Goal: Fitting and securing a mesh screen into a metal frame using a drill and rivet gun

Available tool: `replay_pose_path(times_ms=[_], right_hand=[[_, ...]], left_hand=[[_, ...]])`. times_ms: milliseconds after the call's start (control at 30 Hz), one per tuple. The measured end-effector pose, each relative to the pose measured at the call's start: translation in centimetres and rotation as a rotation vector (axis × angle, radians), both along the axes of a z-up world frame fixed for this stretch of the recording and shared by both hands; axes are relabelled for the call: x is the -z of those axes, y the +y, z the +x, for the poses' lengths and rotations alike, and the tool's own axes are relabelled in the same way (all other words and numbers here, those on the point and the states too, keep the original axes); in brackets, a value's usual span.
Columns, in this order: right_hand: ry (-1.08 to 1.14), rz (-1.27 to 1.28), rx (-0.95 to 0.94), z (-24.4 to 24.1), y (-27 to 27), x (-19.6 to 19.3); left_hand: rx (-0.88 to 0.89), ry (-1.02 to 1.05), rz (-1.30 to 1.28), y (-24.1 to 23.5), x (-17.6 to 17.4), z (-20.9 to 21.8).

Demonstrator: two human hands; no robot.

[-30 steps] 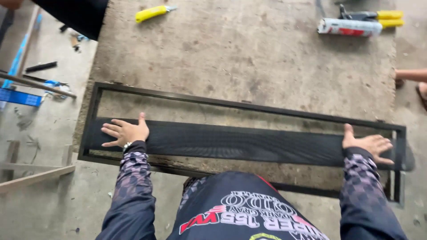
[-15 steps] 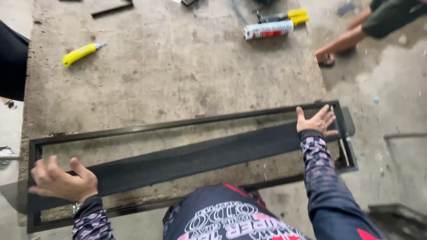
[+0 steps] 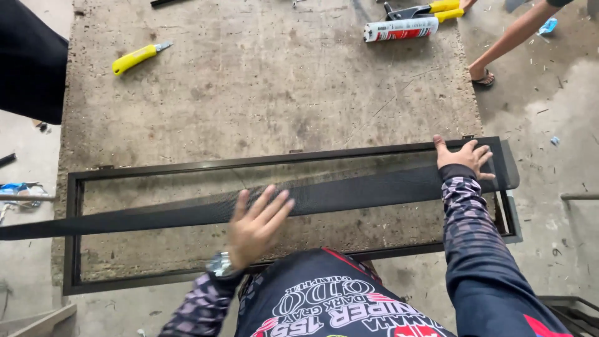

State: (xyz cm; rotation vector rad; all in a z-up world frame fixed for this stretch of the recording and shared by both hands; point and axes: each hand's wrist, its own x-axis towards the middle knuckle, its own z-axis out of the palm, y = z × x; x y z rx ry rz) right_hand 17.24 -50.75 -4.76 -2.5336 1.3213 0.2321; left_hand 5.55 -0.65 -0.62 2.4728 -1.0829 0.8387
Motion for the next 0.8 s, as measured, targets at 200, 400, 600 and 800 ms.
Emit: replay_pose_path(times_ms=[200, 400, 600, 800], right_hand=[[-0.009, 0.014, 0.029, -0.5, 0.1, -0.6], [-0.012, 0.038, -0.014, -1.6, 0.3, -0.4], [0.006, -0.083, -0.053, -2.7, 0.1, 3.5], [-0.067, -0.078, -0.015, -3.4, 2.0, -0.4]], left_hand=[[-0.193, -0.071, -0.001, -9.0, -3.2, 3.8], [-0.358, 0.249, 0.357, -9.5, -0.9, 6.7], [-0.254, 0.78, 0.232, -7.8, 5.8, 6.2], [-0.201, 0.853, 0.159, -7.7, 6.9, 7.4]])
